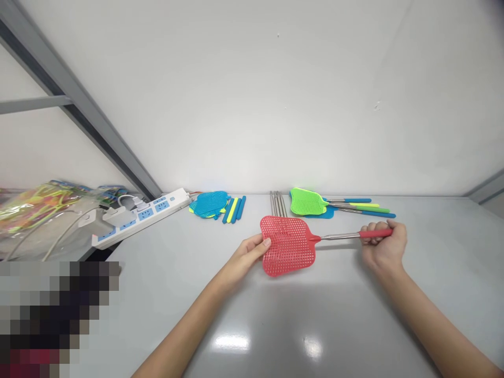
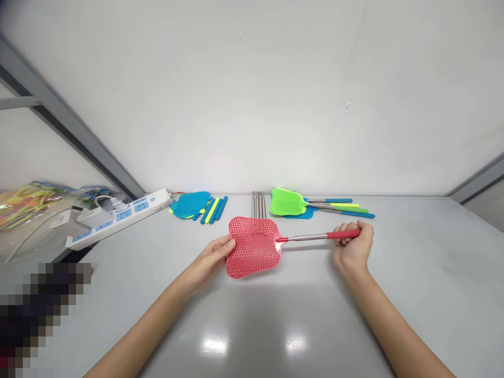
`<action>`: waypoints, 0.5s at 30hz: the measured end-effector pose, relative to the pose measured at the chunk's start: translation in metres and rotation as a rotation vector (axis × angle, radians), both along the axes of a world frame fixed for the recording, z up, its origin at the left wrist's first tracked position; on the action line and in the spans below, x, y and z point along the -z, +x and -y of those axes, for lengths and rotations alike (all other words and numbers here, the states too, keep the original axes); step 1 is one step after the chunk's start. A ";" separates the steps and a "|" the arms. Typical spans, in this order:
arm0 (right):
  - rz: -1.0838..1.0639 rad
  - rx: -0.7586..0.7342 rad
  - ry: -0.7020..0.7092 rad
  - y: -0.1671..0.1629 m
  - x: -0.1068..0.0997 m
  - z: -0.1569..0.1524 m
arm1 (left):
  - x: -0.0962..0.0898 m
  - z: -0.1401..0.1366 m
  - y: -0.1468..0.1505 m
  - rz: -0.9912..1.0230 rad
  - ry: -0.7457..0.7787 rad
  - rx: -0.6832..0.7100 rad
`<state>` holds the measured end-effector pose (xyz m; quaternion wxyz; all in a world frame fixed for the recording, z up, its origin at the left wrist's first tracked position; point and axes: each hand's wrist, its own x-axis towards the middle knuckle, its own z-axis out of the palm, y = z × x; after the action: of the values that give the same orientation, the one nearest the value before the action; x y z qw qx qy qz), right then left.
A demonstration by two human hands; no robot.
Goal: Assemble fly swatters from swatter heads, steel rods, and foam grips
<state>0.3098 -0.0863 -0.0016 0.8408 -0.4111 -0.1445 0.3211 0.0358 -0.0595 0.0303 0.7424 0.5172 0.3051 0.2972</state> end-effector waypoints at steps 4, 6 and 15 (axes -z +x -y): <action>0.023 -0.075 -0.008 -0.005 -0.001 -0.001 | 0.005 0.000 0.000 0.010 -0.111 -0.057; -0.014 -0.101 -0.031 -0.005 -0.003 -0.002 | 0.008 0.000 0.001 0.024 -0.137 -0.104; -0.664 -0.493 0.091 -0.007 -0.003 0.002 | 0.018 0.022 0.021 0.063 -0.358 -0.350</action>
<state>0.3025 -0.0883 0.0015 0.7570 -0.2005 0.0262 0.6213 0.0569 -0.0812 0.0120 0.7685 0.3070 0.4146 0.3784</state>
